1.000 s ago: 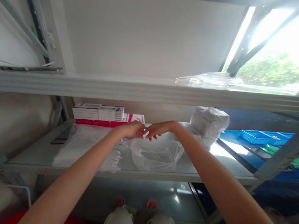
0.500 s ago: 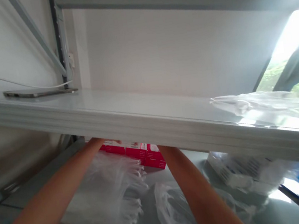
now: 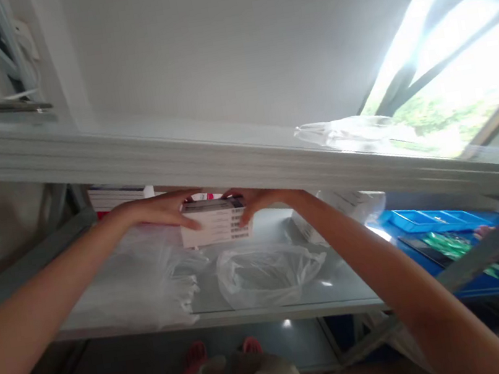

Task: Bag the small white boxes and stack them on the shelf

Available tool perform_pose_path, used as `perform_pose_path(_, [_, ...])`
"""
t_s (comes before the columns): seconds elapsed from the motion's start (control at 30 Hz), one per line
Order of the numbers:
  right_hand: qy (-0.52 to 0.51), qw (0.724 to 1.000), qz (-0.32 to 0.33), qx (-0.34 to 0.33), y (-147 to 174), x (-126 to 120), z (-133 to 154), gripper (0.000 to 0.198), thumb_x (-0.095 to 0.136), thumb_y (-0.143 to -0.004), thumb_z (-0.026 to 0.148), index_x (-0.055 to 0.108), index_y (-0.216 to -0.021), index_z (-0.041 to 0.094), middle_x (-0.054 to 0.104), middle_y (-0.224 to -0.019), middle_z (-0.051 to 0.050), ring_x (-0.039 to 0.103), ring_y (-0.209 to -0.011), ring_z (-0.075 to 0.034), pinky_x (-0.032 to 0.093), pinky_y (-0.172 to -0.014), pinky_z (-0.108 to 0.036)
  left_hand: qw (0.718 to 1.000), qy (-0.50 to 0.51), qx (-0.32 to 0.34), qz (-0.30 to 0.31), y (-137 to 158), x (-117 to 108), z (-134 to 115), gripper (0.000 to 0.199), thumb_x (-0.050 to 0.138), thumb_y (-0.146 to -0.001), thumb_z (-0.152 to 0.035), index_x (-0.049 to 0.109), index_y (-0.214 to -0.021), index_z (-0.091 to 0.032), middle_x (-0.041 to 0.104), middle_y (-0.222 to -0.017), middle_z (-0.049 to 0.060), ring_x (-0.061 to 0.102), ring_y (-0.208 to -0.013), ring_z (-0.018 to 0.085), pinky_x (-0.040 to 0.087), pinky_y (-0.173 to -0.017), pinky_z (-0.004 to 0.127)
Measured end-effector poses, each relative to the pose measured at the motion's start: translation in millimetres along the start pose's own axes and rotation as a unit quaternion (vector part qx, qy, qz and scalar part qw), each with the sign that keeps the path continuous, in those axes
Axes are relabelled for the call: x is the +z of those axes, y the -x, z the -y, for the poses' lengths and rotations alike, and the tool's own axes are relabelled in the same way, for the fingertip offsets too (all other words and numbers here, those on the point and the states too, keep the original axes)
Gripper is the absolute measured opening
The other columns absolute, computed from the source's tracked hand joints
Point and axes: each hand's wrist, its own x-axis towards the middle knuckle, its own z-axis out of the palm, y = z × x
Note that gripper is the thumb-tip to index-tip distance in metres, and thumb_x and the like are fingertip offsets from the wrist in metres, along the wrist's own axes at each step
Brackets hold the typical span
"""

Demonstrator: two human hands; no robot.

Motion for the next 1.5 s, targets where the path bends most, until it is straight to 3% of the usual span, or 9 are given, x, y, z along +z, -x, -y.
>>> perform_pose_path(0.17, [-0.059, 0.997, 0.042, 0.039, 107.9, 15.3, 10.7, 0.09, 0.082, -0.056, 0.031, 0.045, -0.138, 0.023, 0.055, -0.132, -0.005, 0.054, -0.117, -0.024, 0.043, -0.097, -0.03, 0.997, -0.064, -0.03, 0.012, 5.5, 45.1, -91.0, 0.103, 0.076, -0.063, -0.056, 0.032, -0.148, -0.015, 0.052, -0.138, 0.015, 0.055, -0.116, 0.03, 0.042, -0.091, 0.029])
perform_pose_path(0.33, [-0.027, 0.999, 0.011, 0.045, 152.9, 34.5, -14.7, 0.097, 0.084, -0.055, 0.033, 0.04, -0.141, 0.022, 0.056, -0.13, -0.007, 0.055, -0.116, -0.024, 0.044, -0.097, -0.029, 0.996, -0.09, -0.005, 0.014, -8.4, 83.8, -124.6, 0.109, 0.077, -0.058, -0.059, 0.03, -0.149, -0.021, 0.042, -0.146, 0.016, 0.042, -0.131, 0.036, 0.034, -0.103, 0.037])
perform_pose_path(0.5, [0.045, 0.998, -0.019, 0.041, 142.6, 58.7, -48.2, 0.101, 0.084, -0.056, 0.038, 0.036, -0.143, 0.022, 0.052, -0.134, -0.01, 0.053, -0.118, -0.027, 0.042, -0.1, -0.035, 0.996, -0.089, -0.02, 0.004, -21.2, 114.2, -108.0, 0.112, 0.08, -0.056, -0.053, 0.027, -0.149, -0.02, 0.041, -0.146, 0.019, 0.042, -0.131, 0.037, 0.034, -0.104, 0.041])
perform_pose_path(0.77, [0.143, 0.985, -0.081, 0.05, 117.5, 85.1, -79.2, 0.098, 0.08, -0.062, 0.039, 0.032, -0.146, 0.024, 0.044, -0.143, -0.011, 0.038, -0.131, -0.033, 0.025, -0.111, -0.042, 0.992, -0.093, -0.039, -0.079, -37.6, 149.2, -64.7, 0.109, 0.084, -0.056, -0.042, 0.028, -0.148, -0.021, 0.041, -0.146, 0.019, 0.041, -0.132, 0.036, 0.034, -0.105, 0.044])
perform_pose_path(0.97, [0.121, 0.984, -0.125, 0.04, 105.9, 81.9, -94.1, 0.103, 0.085, -0.055, 0.038, 0.035, -0.144, 0.026, 0.045, -0.141, -0.01, 0.039, -0.13, -0.031, 0.028, -0.109, -0.044, 0.99, -0.035, 0.016, -0.137, -52.5, 154.0, -39.9, 0.105, 0.085, -0.056, -0.039, 0.033, -0.145, -0.018, 0.043, -0.143, 0.017, 0.044, -0.129, 0.032, 0.034, -0.108, 0.042])
perform_pose_path(1.1, [0.097, 0.985, -0.138, 0.024, 100.3, 66.3, -95.4, 0.106, 0.087, -0.051, 0.036, 0.037, -0.143, 0.021, 0.044, -0.142, -0.013, 0.04, -0.129, -0.032, 0.03, -0.108, -0.044, 0.984, 0.046, 0.037, -0.167, -56.6, 144.5, -38.8, 0.1, 0.083, -0.059, -0.037, 0.033, -0.144, -0.023, 0.043, -0.144, 0.012, 0.046, -0.128, 0.028, 0.036, -0.108, 0.039])
perform_pose_path(1.23, [0.09, 0.986, -0.143, 0.005, 93.8, 54.8, -98.7, 0.105, 0.087, -0.052, 0.033, 0.037, -0.143, 0.022, 0.044, -0.143, -0.011, 0.042, -0.129, -0.031, 0.031, -0.107, -0.042, 0.979, 0.052, 0.036, -0.194, -62.0, 140.7, -38.3, 0.096, 0.082, -0.061, -0.038, 0.035, -0.143, -0.024, 0.041, -0.145, 0.011, 0.042, -0.13, 0.028, 0.034, -0.11, 0.04])
perform_pose_path(1.37, [0.12, 0.984, -0.128, 0.044, 86.2, 71.4, -109.7, 0.106, 0.087, -0.051, 0.035, 0.037, -0.144, 0.024, 0.044, -0.143, -0.011, 0.04, -0.13, -0.033, 0.029, -0.109, -0.045, 0.984, 0.02, 0.007, -0.178, -68.8, 162.6, -20.2, 0.1, 0.084, -0.058, -0.035, 0.033, -0.143, -0.024, 0.043, -0.142, 0.012, 0.041, -0.131, 0.03, 0.032, -0.11, 0.042])
perform_pose_path(1.5, [0.103, 0.988, -0.084, 0.079, 83.7, 102.0, -128.9, 0.109, 0.084, -0.057, 0.041, 0.027, -0.149, 0.028, 0.038, -0.148, -0.011, 0.031, -0.136, -0.035, 0.026, -0.111, -0.048, 0.994, -0.012, -0.048, -0.097, -68.5, 186.7, 4.9, 0.11, 0.085, -0.053, -0.033, 0.027, -0.146, -0.022, 0.035, -0.147, 0.017, 0.031, -0.137, 0.034, 0.028, -0.112, 0.044])
